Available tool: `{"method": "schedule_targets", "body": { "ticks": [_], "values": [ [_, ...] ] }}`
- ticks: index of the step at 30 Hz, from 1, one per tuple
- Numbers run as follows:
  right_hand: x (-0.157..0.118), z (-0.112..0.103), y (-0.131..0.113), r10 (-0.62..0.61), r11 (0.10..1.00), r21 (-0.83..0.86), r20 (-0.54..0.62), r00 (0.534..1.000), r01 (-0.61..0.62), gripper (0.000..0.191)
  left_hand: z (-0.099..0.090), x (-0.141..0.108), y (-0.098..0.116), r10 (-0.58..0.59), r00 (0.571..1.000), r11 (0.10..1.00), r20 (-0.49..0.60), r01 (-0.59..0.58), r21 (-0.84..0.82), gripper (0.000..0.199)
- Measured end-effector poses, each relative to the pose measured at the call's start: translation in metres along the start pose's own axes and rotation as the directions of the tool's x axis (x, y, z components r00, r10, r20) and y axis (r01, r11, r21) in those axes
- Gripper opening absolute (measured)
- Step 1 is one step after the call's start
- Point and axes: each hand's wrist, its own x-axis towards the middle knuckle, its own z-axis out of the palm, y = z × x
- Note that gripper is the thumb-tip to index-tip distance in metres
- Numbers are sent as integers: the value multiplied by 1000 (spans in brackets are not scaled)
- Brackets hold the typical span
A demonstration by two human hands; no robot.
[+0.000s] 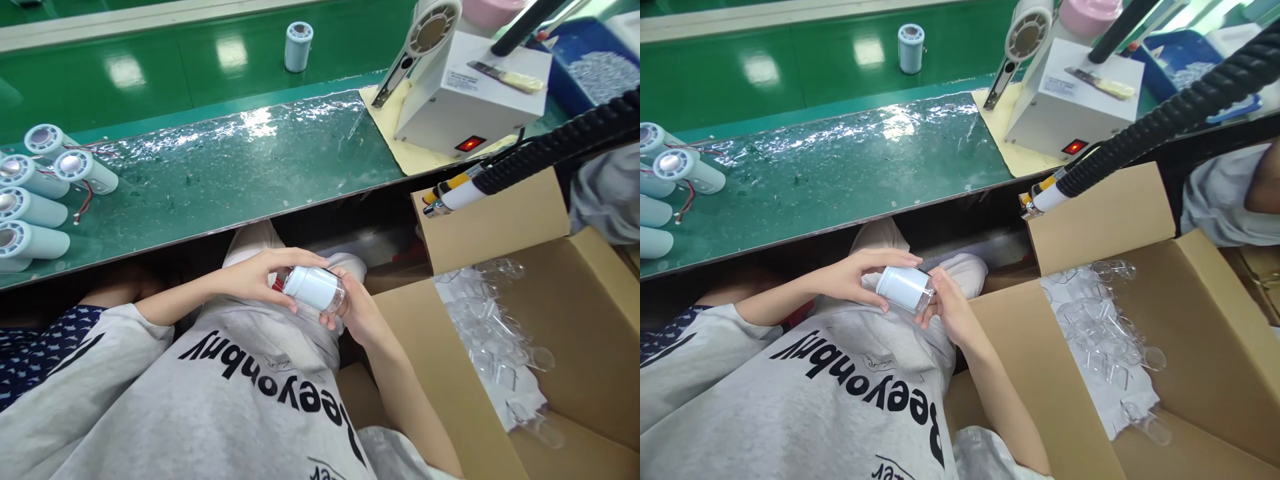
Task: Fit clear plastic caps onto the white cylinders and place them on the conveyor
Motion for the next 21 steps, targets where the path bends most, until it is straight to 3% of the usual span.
{"method": "schedule_targets", "body": {
  "ticks": [5, 8, 13, 17, 21],
  "values": [
    [9, -5, 6, 12, 996, 89, 27, 1000, -14, 66, 1, 5, -7, -179, 984, 962, -13, 173, -209, 83],
    [23, -14, 13, 23, 981, 192, -57, 998, -11, 58, -2, 27, -26, -262, 965, 905, -9, 243, -349, 89],
    [52, -47, 9, 47, 917, 390, -328, 943, 90, 45, -5, 102, -64, -335, 942, 840, 31, 313, -443, 96],
    [63, -82, -4, -29, 886, 408, -422, 906, 219, 46, 3, 169, -82, -344, 938, 823, 46, 324, -467, 105],
    [68, -108, -13, -66, 867, 411, -463, 884, 280, 48, 11, 209, -87, -320, 945, 840, 70, 318, -440, 103]
  ]
}}
